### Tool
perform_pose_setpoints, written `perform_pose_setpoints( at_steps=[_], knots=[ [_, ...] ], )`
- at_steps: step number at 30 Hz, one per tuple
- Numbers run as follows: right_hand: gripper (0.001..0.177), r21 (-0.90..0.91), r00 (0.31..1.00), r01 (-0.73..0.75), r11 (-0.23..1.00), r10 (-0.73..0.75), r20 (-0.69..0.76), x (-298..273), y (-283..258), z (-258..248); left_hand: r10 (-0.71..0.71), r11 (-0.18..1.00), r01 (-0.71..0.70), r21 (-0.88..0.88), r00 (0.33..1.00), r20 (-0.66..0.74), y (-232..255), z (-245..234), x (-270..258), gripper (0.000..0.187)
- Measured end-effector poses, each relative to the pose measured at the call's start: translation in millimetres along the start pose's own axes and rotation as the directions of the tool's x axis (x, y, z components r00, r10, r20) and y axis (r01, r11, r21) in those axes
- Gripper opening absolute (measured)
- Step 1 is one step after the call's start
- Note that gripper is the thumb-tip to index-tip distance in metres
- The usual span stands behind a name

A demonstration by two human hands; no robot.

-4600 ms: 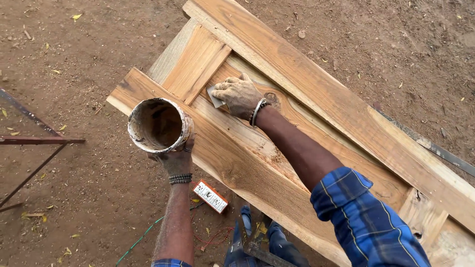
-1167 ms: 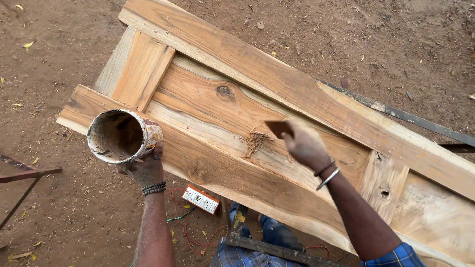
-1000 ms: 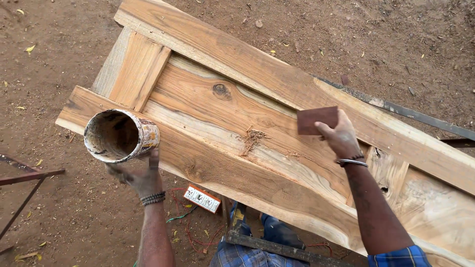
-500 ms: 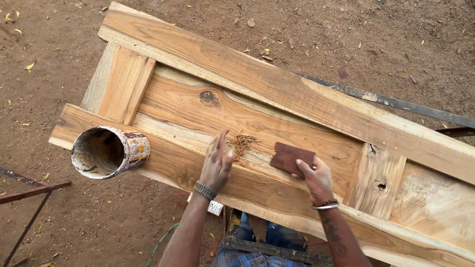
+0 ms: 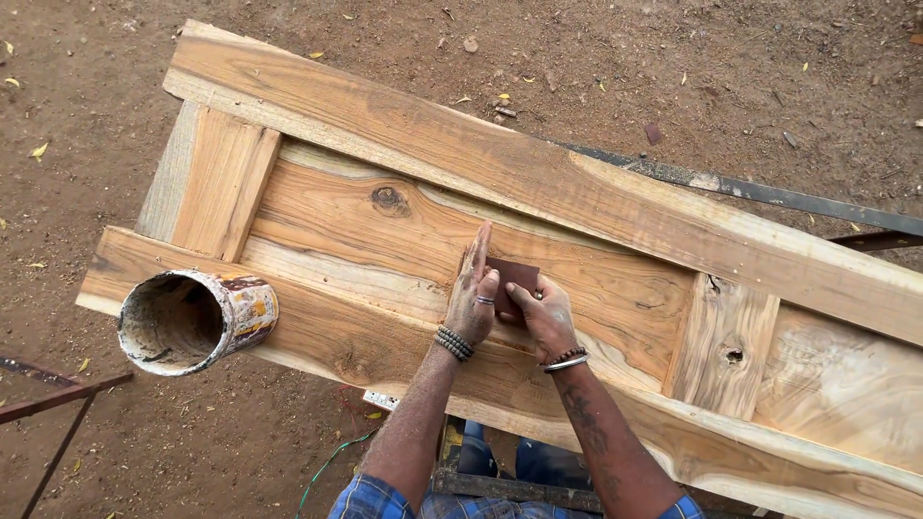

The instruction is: The recorder is sanding and polishing a wooden door frame using an electric angle grinder with a sanding pad and manual sandpaper to smooth the surface.

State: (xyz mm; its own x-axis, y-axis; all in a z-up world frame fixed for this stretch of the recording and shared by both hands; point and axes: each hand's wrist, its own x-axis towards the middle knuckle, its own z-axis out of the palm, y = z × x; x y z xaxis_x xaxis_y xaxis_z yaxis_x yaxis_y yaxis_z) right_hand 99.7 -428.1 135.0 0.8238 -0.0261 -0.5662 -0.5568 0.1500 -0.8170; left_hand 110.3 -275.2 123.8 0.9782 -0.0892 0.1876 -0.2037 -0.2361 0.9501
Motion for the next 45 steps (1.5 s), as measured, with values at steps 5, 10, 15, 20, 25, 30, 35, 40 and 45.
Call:
perform_pose_setpoints(
  at_steps=[5, 10, 15, 20, 25, 30, 35, 40, 45],
  knots=[
    [0.034, 0.076, 0.996, -0.055, 0.996, 0.049, 0.081, 1, -5, -8, -0.03, 0.954, -0.047, -0.297, 0.967, -0.252, 40, -39, -26, 0.067],
    [0.032, -0.029, 0.987, -0.041, 0.999, 0.045, 0.156, -1, -32, -2, -0.029, 0.998, -0.014, -0.069, 0.804, -0.594, 49, -115, -121, 0.041],
    [0.033, -0.083, 0.936, -0.019, 0.996, 0.047, 0.35, -23, -93, 53, -0.054, 0.901, 0.374, 0.222, 0.604, -0.795, 29, -188, -193, 0.056],
    [0.033, -0.157, 0.841, 0.009, 0.988, 0.077, 0.535, -57, -153, 157, -0.069, 0.778, 0.558, 0.288, 0.531, -0.845, 14, -246, -182, 0.127],
    [0.032, -0.4, 0.697, 0.458, 0.794, -0.042, 0.716, -90, -179, 270, -0.101, 0.747, 0.563, 0.354, 0.623, -0.776, -15, -263, -163, 0.143],
    [0.031, -0.649, 0.661, 0.748, 0.143, -0.061, 0.748, -121, -161, 340, -0.118, 0.776, 0.54, 0.324, 0.63, -0.768, -10, -256, -169, 0.139],
    [0.024, -0.429, 0.407, 0.879, -0.207, -0.14, 0.902, -110, -161, 322, -0.163, 0.808, 0.529, 0.261, 0.626, -0.762, 2, -245, -194, 0.135],
    [0.038, -0.692, 0.686, 0.705, 0.153, -0.396, 0.611, -59, -211, 193, -0.188, 0.794, 0.57, 0.212, 0.562, -0.806, -12, -192, -240, 0.108],
    [0.038, -0.801, 0.823, 0.545, 0.248, -0.342, 0.454, 42, -174, 50, -0.171, 0.787, 0.523, 0.326, 0.694, -0.7, 7, -132, -245, 0.088]
  ],
)
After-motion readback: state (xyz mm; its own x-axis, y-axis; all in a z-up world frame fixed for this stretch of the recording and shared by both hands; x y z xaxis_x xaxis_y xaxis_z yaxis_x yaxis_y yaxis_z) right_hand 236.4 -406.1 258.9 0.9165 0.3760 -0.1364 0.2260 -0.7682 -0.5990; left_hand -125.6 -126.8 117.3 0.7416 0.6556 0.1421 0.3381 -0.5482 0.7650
